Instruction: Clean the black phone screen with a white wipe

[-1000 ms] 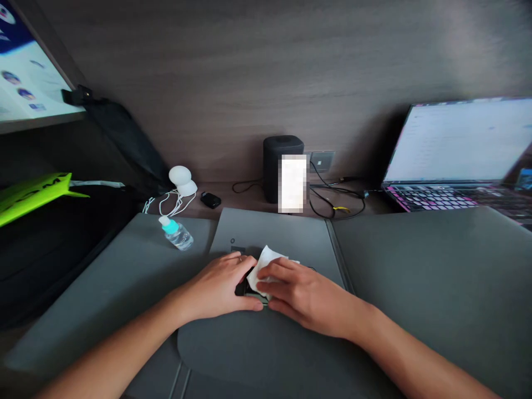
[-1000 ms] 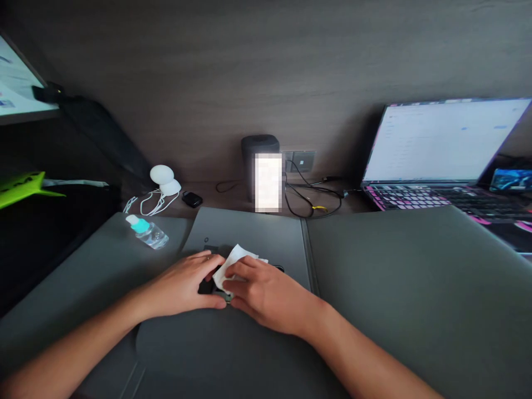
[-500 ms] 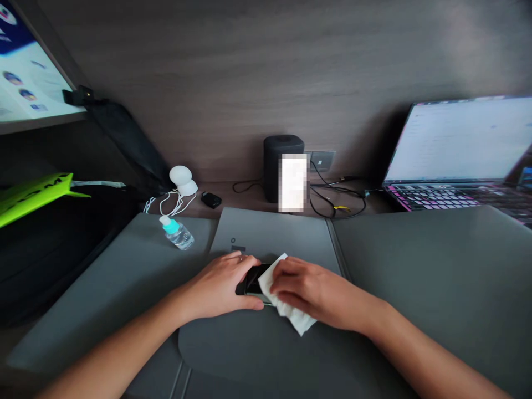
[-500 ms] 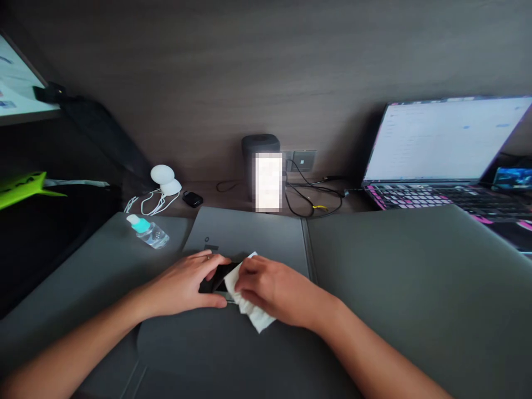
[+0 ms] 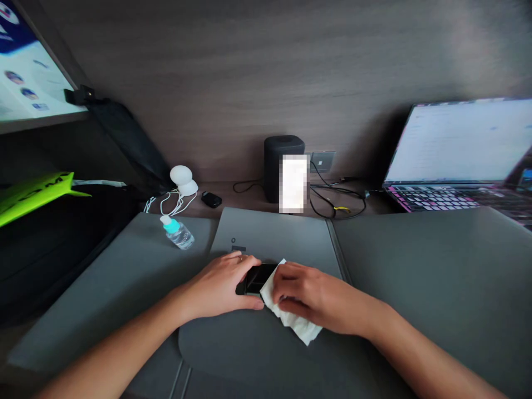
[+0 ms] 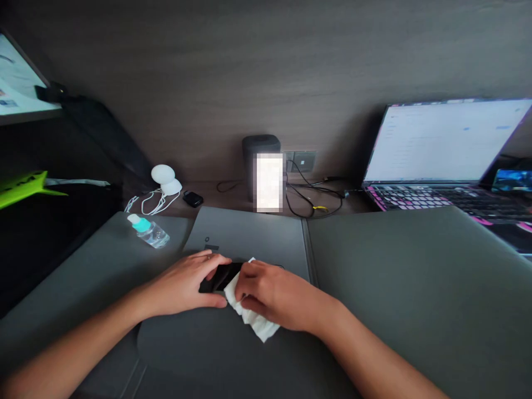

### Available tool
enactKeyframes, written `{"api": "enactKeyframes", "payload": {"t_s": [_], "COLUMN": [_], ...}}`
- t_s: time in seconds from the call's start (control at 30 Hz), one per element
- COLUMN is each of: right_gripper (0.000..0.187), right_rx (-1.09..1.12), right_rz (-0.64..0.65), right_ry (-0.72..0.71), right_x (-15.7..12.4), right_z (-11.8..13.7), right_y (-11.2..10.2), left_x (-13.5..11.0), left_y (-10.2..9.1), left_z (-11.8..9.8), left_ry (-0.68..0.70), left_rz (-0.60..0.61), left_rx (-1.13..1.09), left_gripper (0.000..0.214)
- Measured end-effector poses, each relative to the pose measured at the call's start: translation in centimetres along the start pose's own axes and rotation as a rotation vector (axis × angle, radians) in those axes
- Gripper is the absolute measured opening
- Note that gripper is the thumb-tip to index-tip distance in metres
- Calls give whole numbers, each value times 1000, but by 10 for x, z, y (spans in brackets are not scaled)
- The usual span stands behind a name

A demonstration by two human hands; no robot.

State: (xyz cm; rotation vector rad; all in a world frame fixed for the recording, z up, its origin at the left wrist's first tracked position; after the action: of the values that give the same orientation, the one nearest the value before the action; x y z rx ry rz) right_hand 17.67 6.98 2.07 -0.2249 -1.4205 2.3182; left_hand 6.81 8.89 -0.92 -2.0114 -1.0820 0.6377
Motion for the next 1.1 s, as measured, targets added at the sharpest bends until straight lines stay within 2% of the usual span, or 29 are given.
{"api": "enactKeyframes", "payload": {"t_s": [0.13, 0.27, 0.37, 0.53, 0.63, 0.8, 0.93, 1.03, 1.1], "right_gripper": [14, 14, 15, 15, 16, 15, 17, 16, 14], "right_rx": [0, 10, -8, 27, 11, 37, -8, 0, 9], "right_rz": [-39, 6, -36, -12, -59, -1, -57, -27, -20], "right_ry": [52, -8, 75, 8, 85, -7, 109, -2, -1], "right_x": [-1, 0, -1, -1, -1, 2, 1, 2, 2], "right_z": [-8, -2, -13, -8, -16, -6, -19, -7, -6], "right_y": [-4, 0, -5, -2, -6, 1, -5, -1, 0], "left_x": [0, 0, -1, -1, -1, -2, -2, -1, 0], "left_y": [0, -1, -1, -2, -1, -1, -2, -1, -2], "left_z": [1, 0, 0, -2, -2, -3, -2, -2, -2], "left_ry": [-9, 0, -2, 6, 1, 6, -1, -2, -6], "left_rz": [1, 2, 4, 2, 6, 4, 6, 9, 7], "left_rx": [5, -2, 12, 20, 20, 23, 25, 28, 26], "left_gripper": [60, 60, 60, 59, 59, 59, 60, 58, 59]}}
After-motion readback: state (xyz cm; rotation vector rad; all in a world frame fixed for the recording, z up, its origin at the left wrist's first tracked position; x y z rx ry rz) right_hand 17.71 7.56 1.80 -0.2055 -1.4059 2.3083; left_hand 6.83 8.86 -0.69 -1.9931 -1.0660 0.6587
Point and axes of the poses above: each hand's wrist, its own x-axis towards the middle knuckle, its own y-axis out of the palm, z = x × y, the point moved 10 cm from there along x, towards the middle knuckle, and after that the axes turned 6 degrees about -x, right-handed, at the moved point
